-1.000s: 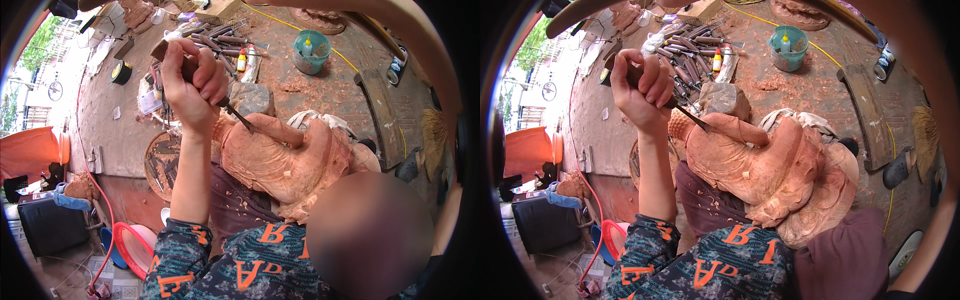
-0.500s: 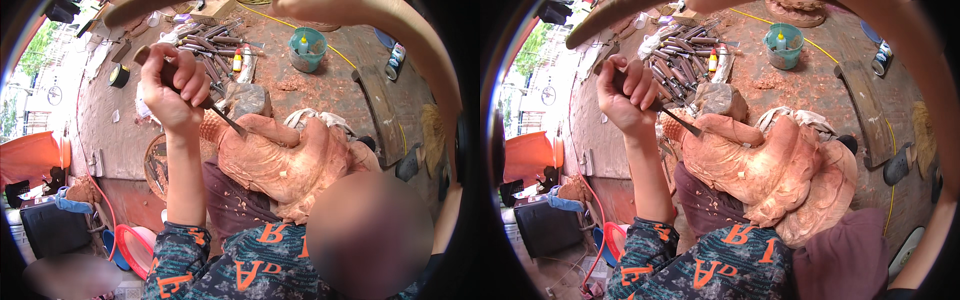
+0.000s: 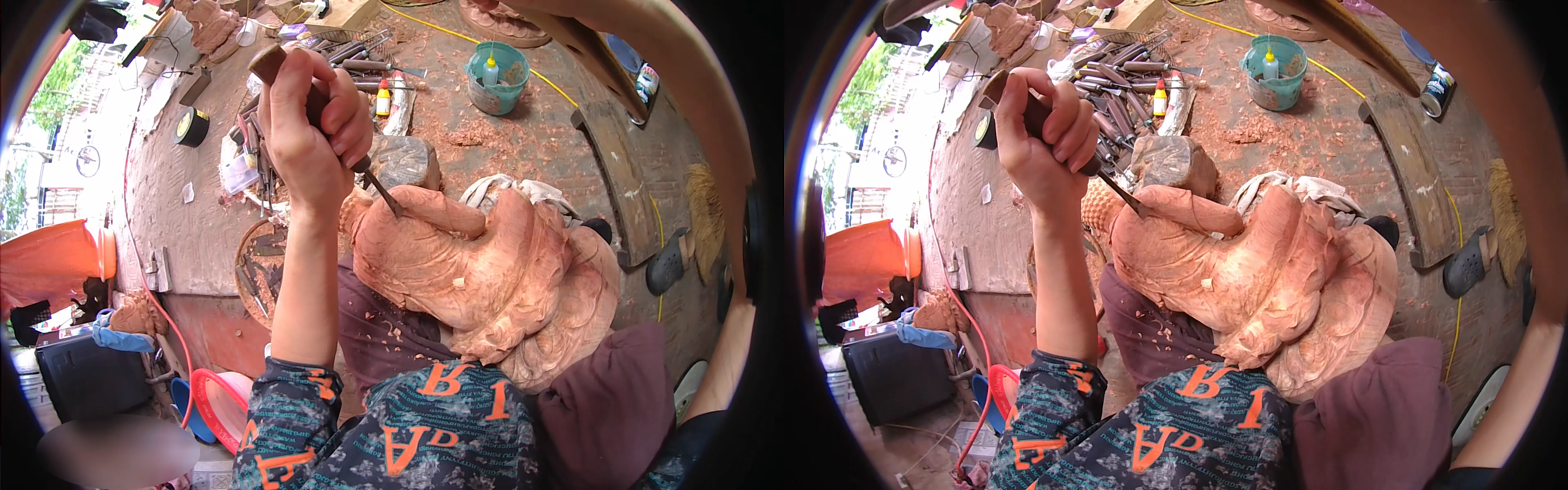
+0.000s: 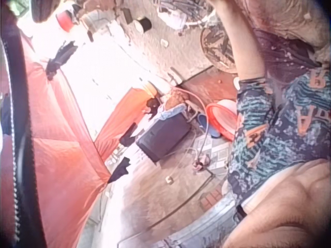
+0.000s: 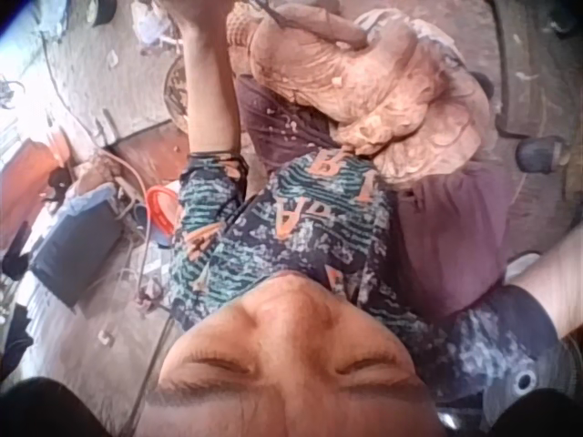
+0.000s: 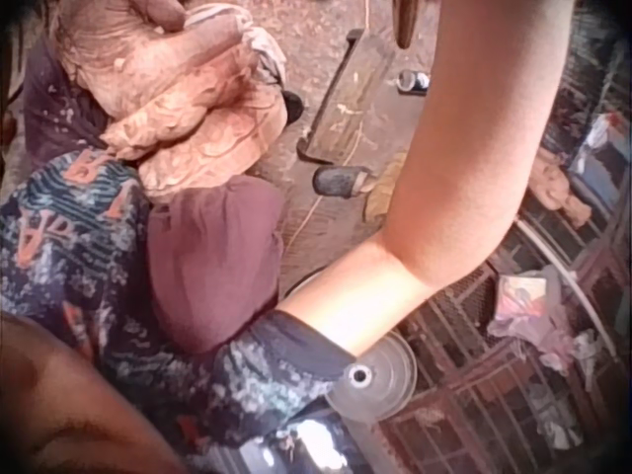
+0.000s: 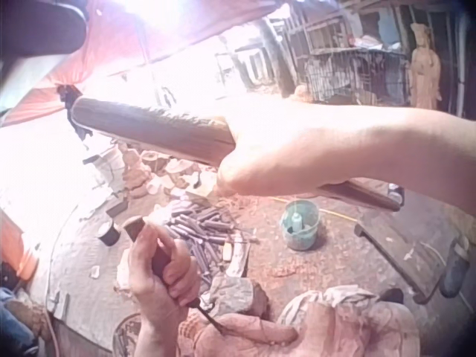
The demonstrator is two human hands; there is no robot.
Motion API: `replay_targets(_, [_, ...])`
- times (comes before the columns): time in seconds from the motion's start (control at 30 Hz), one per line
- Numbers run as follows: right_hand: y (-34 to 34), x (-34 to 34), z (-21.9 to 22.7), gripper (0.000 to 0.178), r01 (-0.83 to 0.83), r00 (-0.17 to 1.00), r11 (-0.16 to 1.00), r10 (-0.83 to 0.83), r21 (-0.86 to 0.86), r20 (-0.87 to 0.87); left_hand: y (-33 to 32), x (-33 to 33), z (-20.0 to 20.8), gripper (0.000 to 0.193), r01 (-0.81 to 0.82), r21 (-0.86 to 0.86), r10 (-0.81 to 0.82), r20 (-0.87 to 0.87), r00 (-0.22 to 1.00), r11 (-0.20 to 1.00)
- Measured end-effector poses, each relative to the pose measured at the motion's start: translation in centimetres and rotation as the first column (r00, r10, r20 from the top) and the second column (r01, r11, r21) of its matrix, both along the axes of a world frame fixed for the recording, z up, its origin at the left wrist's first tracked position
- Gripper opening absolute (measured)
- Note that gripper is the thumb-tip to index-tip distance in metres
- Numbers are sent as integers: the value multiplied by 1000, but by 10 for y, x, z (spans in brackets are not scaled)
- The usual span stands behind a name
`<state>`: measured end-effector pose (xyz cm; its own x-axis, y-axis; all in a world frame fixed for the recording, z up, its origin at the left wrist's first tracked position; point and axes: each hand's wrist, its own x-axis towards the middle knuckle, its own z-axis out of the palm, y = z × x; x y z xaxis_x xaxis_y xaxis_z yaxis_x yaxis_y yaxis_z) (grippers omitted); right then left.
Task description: The person carves a wooden Buddha statue using a chisel and mallet. They hold the chisel in their left hand and strike it with a wooden mallet in their right hand to shape the sculpture's back and shoulder area.
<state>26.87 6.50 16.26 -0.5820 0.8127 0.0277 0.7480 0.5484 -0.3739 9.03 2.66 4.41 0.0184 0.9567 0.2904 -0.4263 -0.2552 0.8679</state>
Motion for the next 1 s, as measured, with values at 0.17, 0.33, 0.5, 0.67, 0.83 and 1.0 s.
replay_targets(0.17, [8, 9, 5, 46, 20, 999, 1000, -21, -19, -39, 4, 4, -5, 26, 27, -15, -27, 22, 999, 1000])
replay_targets(0.33, [20, 5, 13, 45, 1, 998, 999, -3, -32, -65, 5, 0, -6, 26, 16, -45, -15, 30, 999, 999])
replay_targets(0.5, [20, 5, 12, 45, -13, 998, 999, 11, -34, -68, 5, 5, -7, 25, 42, -33, -42, 16, 999, 999])
replay_targets(0.67, [22, 5, 11, 44, -31, 998, 999, 29, -29, -60, 6, 4, -7, 24, 29, -48, -29, 7, 1000, 998])
replay_targets(0.83, [21, 3, 12, 43, -53, 997, 998, 52, -23, -49, 8, -2, -10, 25, 8, -97, -1, 68, 998, 995])
replay_targets(1.0, [16, 1, 9, 42, -83, 996, 996, 83, -15, -22, 7, -3, -13, 25, 15, -64, -9, 90, 996, 998])
